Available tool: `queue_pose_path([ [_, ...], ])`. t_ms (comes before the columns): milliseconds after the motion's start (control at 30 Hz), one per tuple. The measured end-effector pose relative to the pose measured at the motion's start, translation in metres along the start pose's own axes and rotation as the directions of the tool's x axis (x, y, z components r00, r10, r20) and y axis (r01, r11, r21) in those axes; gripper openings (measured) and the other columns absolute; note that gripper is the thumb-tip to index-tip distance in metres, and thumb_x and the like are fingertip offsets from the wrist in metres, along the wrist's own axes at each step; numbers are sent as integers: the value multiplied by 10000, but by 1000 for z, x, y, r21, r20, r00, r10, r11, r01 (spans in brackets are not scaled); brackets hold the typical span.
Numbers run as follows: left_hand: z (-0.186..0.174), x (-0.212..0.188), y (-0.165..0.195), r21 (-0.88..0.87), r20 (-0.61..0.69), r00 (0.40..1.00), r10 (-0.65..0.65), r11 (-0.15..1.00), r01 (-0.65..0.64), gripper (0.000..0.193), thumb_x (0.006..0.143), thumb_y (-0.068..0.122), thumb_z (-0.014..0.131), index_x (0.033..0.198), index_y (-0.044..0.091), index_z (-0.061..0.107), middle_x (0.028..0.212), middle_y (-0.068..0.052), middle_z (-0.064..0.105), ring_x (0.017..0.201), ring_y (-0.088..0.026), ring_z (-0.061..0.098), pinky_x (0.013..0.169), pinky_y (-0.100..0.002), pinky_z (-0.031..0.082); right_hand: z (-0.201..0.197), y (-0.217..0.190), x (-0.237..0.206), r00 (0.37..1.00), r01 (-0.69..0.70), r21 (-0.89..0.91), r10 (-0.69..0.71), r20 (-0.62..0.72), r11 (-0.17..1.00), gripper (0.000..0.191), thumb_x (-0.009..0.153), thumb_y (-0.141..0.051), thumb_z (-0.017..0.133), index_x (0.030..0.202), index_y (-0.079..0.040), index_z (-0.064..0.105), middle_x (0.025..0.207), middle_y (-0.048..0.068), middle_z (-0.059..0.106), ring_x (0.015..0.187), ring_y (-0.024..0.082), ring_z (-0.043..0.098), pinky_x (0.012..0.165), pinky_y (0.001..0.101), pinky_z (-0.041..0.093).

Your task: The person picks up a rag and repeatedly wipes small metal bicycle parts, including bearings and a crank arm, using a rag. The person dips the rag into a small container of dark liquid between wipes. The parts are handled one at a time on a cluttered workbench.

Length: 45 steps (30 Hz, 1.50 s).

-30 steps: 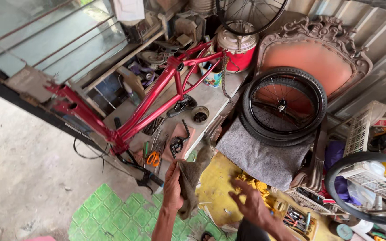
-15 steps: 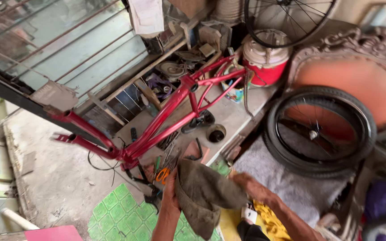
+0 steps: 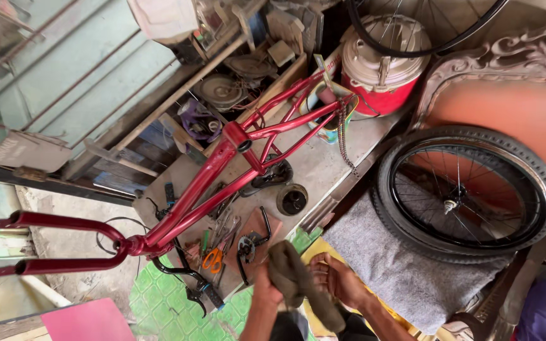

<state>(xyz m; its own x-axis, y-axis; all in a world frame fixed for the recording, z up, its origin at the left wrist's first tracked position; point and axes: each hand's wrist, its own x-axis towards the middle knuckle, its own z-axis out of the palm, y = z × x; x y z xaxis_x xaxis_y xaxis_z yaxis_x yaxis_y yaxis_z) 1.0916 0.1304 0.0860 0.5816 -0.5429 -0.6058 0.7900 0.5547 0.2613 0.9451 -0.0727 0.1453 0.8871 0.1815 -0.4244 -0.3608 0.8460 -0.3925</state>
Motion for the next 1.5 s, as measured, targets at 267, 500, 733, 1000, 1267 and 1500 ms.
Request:
queue_pose_path([
  [267, 38, 28, -10, -65, -114, 989, -89, 995, 82, 438, 1079, 373, 400, 1238, 33, 627, 1231, -152, 686, 1118, -309, 658, 1017, -478, 539, -70, 15, 8, 957, -170, -925, -168, -237, 339, 435, 923, -489, 648, 969, -57, 669, 788, 79, 696, 701, 181, 683, 701, 422, 576],
  [500, 12, 89, 7, -104, -176, 935, -308, 950, 293, 426, 1060, 374, 408, 1158, 30, 640, 1171, -165, 732, 1066, -315, 680, 979, -488, 542, -85, -33, -42, 984, 176, -342, -157, 84, 923, 443, 1063, -325, 701, 899, 87, 694, 753, 134, 615, 686, 217, 571, 654, 392, 514],
  [733, 17, 101, -20, 217, -200, 908, -368, 887, 407, 297, 1036, 300, 578, 1106, 31, 683, 1070, -116, 744, 982, -263, 715, 906, -429, 580, -33, -40, 7, 874, 277, 510, 7, -486, 814, 585, 935, -562, 577, 1087, -8, 692, 1049, 164, 723, 1000, 297, 678, 909, 448, 581],
  [1000, 45, 100, -18, 73, -178, 929, -325, 937, 342, 221, 956, 120, 698, 1151, 15, 690, 1072, -107, 755, 965, -233, 734, 869, -394, 613, -51, 27, 48, 755, 185, -58, -180, -631, 981, 404, 952, -416, 625, 1132, -55, 658, 1092, 126, 680, 1024, 269, 643, 925, 420, 563],
  [1267, 33, 106, -35, 320, -204, 956, -209, 909, 267, 174, 954, 95, 731, 1103, 10, 703, 939, -103, 734, 740, -184, 699, 634, -321, 587, -25, -42, 58, 788, 27, -737, -468, -400, 676, 357, 880, -364, 646, 1079, -68, 649, 1025, 127, 669, 958, 290, 636, 862, 423, 554],
  [1500, 16, 94, -45, 386, -180, 963, -202, 886, 258, 221, 971, 114, 722, 1164, 6, 727, 898, -64, 736, 657, -108, 648, 514, -241, 477, -1, -81, 65, 789, -39, -943, -568, -232, 331, 324, 817, -319, 665, 1034, -79, 641, 966, 128, 660, 900, 308, 630, 807, 425, 547],
])
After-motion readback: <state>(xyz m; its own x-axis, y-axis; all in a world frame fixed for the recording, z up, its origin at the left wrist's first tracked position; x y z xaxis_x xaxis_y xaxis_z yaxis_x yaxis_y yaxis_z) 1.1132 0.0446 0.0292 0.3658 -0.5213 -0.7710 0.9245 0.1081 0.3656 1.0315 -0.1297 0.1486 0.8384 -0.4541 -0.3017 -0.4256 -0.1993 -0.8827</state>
